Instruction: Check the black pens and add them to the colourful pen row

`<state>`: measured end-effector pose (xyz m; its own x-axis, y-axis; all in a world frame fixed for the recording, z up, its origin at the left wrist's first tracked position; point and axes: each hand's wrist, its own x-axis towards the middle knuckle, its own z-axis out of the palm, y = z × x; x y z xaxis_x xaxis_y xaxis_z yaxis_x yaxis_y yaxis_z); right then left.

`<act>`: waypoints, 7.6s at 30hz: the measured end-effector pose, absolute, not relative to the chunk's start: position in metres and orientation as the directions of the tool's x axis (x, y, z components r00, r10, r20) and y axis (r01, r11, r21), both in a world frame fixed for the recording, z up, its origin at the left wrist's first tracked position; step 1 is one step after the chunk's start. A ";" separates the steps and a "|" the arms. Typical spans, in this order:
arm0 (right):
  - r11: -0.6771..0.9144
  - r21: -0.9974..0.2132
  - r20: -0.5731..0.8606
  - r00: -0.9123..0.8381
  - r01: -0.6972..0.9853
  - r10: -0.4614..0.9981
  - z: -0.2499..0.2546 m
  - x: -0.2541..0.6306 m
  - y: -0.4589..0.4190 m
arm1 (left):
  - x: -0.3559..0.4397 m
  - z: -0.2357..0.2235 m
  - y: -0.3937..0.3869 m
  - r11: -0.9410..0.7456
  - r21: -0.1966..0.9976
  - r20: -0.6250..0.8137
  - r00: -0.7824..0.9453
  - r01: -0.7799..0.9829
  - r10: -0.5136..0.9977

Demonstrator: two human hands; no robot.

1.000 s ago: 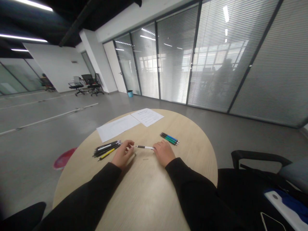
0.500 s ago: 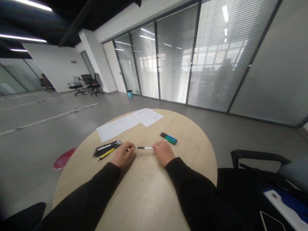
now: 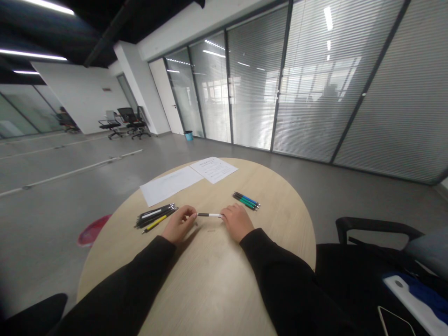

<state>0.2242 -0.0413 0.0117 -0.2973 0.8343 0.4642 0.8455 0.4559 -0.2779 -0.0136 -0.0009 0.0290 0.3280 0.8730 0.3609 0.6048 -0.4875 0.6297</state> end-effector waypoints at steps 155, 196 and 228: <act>0.349 -0.383 0.407 -0.183 0.855 0.895 0.009 0.230 -0.039 | -0.023 0.015 0.001 -0.562 0.292 0.296 0.486 0.774 0.822; 0.453 -0.401 0.481 -0.237 0.796 0.844 0.007 0.225 -0.041 | -0.015 0.019 0.003 -0.246 0.870 0.169 0.211 0.427 0.963; 0.472 -0.387 0.458 -0.279 0.792 0.844 0.009 0.220 -0.043 | -0.014 0.021 0.001 -0.264 0.860 0.139 0.298 0.437 0.944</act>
